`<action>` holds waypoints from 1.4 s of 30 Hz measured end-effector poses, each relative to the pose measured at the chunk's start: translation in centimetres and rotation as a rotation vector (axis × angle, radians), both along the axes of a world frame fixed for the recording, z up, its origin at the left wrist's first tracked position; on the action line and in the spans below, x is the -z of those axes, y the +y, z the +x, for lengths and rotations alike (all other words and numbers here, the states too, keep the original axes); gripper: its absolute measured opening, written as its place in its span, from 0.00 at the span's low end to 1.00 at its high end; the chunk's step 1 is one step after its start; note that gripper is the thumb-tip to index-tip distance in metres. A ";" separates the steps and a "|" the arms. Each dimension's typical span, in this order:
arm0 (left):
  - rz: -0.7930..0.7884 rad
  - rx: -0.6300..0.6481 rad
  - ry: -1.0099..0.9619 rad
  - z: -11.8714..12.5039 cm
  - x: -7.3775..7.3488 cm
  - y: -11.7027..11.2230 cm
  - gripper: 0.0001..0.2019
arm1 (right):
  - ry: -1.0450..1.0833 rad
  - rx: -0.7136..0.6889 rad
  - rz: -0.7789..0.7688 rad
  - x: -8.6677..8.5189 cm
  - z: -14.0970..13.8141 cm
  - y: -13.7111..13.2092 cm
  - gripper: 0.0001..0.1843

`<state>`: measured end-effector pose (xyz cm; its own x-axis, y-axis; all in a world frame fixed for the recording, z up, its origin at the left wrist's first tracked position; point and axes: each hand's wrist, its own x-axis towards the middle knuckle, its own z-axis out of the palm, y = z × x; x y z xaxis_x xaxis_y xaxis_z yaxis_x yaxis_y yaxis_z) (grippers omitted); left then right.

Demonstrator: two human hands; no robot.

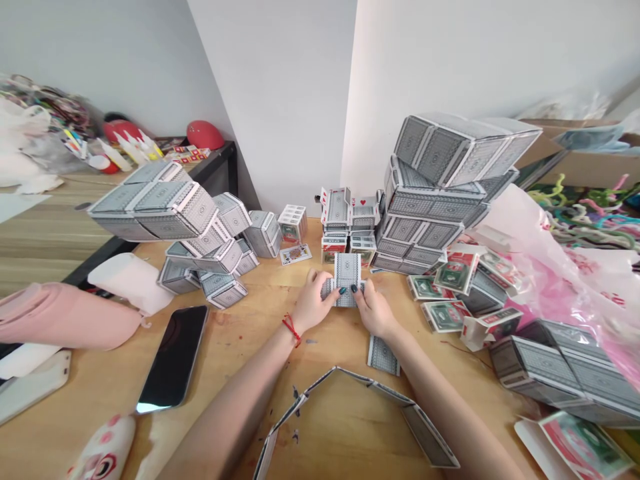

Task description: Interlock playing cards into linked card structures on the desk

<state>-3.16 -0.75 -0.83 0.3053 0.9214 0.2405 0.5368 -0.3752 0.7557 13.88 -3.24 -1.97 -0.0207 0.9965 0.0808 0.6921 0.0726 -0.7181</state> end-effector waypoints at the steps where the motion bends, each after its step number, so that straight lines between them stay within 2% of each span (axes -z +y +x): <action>1: 0.000 0.000 0.004 0.0 0.0 0.0 0.09 | -0.001 -0.001 0.002 0.0 0.0 0.0 0.11; 4: 0.000 0.000 0.017 0.0 -0.1 -0.1 0.09 | -0.002 -0.004 -0.006 -0.2 0.0 0.0 0.11; 7: 0.004 0.009 -0.001 0.3 -0.2 -0.2 0.10 | 0.082 -0.017 -0.001 -0.3 0.2 0.0 0.12; 12: 0.050 0.009 -0.110 0.3 -0.5 -0.1 0.10 | 0.377 -0.038 0.051 0.1 0.5 -0.1 0.15; 17: 0.224 -0.044 -0.185 -0.5 -0.8 -0.3 0.06 | 0.693 -0.025 -0.030 -0.3 0.8 -0.1 0.15; 19: 0.307 -0.055 -0.170 -0.6 -0.7 -0.4 0.03 | 0.842 -0.025 -0.043 -0.8 0.8 -0.1 0.17; 21: 0.360 -0.047 -0.113 -0.6 -0.6 -0.6 0.06 | 0.960 -0.007 -0.060 -1.2 0.9 0.0 0.20; 25: 0.413 -0.064 0.023 -0.4 -0.9 -0.7 0.09 | 1.089 0.063 -0.115 -1.2 0.8 0.2 0.25; 27: 0.423 -0.102 0.038 -0.4 -1.2 -0.7 0.08 | 1.136 0.066 -0.169 -1.0 0.8 0.4 0.28; 28: 0.417 -0.128 0.020 -0.4 -1.3 -0.7 0.09 | 1.154 0.056 -0.201 -0.9 0.8 0.5 0.26; 29: 0.401 -0.153 -0.020 -0.5 -1.4 -0.7 0.10 | 1.169 0.043 -0.230 -0.9 0.8 0.5 0.23; 31: 0.323 -0.181 -0.174 -0.5 -1.5 -0.6 0.20 | 1.190 0.025 -0.261 -0.8 0.8 0.6 0.18; 33: 0.172 -0.164 -0.366 -0.5 -1.3 -0.5 0.32 | 1.198 0.028 -0.264 -0.8 0.9 0.6 0.16; 35: -0.032 -0.116 -0.505 -0.3 -1.1 -0.5 0.38 | 1.192 0.038 -0.259 -0.8 0.9 0.6 0.15; 38: -0.305 -0.028 -0.654 0.1 -0.8 -0.4 0.34 | 1.178 0.033 -0.248 -0.7 0.9 0.5 0.15; 42: -0.608 0.158 -0.820 0.7 -0.9 -0.7 0.25 | 1.110 -0.052 -0.283 -0.8 0.8 0.4 0.15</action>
